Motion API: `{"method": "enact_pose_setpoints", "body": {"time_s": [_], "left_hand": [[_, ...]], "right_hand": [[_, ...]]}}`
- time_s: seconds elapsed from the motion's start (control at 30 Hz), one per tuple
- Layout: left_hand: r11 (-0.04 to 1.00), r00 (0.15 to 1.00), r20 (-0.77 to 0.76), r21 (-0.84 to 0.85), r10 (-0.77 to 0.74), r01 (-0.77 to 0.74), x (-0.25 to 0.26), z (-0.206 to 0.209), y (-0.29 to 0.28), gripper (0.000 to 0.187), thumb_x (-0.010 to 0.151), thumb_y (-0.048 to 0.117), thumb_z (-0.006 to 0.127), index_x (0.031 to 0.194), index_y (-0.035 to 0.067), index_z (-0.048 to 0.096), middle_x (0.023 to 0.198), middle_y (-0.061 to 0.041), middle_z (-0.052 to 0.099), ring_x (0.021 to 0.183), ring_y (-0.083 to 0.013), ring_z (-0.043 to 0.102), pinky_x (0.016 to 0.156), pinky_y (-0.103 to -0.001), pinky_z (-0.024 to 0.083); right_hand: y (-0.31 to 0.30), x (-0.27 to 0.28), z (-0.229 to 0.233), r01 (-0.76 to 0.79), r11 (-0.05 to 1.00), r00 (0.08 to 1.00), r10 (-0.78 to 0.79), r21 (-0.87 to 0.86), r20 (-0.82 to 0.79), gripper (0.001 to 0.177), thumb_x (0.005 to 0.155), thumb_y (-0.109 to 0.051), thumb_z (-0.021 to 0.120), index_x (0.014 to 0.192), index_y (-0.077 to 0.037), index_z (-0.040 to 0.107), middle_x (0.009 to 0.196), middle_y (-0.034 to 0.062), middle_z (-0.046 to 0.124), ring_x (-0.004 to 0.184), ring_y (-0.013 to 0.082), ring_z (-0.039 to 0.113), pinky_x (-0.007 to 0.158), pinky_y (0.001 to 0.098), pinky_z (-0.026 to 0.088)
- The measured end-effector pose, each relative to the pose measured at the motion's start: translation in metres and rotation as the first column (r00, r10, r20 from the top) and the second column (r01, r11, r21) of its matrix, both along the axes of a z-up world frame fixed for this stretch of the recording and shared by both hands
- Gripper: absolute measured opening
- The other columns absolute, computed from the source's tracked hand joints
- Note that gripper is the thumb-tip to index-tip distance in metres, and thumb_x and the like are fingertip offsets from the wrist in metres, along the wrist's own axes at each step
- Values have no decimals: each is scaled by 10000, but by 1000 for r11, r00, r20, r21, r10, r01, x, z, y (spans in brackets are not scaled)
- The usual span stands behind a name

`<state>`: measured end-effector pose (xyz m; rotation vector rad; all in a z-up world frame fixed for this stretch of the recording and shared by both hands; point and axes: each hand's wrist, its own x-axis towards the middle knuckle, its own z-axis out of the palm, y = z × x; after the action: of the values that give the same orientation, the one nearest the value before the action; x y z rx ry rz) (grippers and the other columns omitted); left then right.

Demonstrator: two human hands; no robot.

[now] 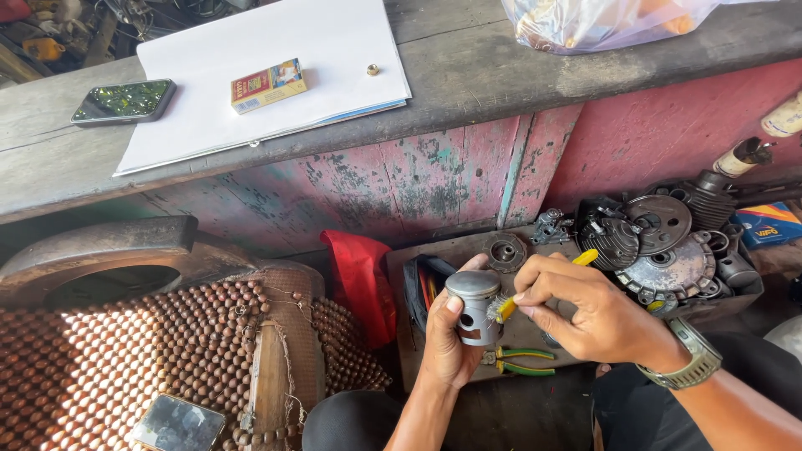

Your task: The person holds a metal engine piston in their left hand and scrubs its surface with a yellow-handled wire brush in their right hand. They rotate the piston to clean different sides while seated in a workshop.

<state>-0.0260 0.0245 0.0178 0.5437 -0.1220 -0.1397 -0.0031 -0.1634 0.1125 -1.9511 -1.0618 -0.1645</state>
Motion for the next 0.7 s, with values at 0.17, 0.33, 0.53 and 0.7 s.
{"method": "enact_pose_setpoints", "body": {"time_s": [0.17, 0.33, 0.53, 0.7], "left_hand": [[1000, 1000, -13, 15, 7, -7, 1, 1, -1, 886, 800, 433, 786, 1477, -66, 509, 1094, -129, 711, 956, -186, 666, 860, -291, 518], [1000, 1000, -28, 12, -3, 4, 3, -1, -1, 887, 792, 421, 785, 1489, -50, 504, 1106, -139, 709, 958, -200, 665, 833, -304, 526], [1000, 999, -36, -1, 8, -8, 5, -3, -3, 865, 804, 416, 771, 1478, -59, 509, 1083, -125, 699, 922, -176, 646, 804, -281, 507], [1000, 999, -38, 20, 21, -20, 4, -4, -4, 848, 804, 412, 775, 1468, -52, 524, 1091, -124, 712, 955, -178, 655, 874, -297, 508]], "right_hand": [[0, 6, 3, 7, 1000, 1000, -7, 20, 11, 84, 941, -66, 631, 864, -89, 607, 916, 60, 638, 805, 198, 608, 815, 334, 427], [-4, 8, -3, -1, 1000, 1000, 1, -11, 28, 85, 949, -78, 621, 867, -94, 605, 939, 62, 645, 826, 200, 600, 819, 336, 412], [-3, 6, -3, 14, 1000, 1000, -14, -14, 4, 89, 943, -87, 634, 859, -109, 619, 954, 44, 661, 795, 182, 585, 831, 333, 395], [-6, 11, -3, 42, 999, 998, -42, -14, 38, 70, 937, -80, 633, 872, -102, 619, 924, 49, 648, 792, 188, 615, 821, 331, 396]]}}
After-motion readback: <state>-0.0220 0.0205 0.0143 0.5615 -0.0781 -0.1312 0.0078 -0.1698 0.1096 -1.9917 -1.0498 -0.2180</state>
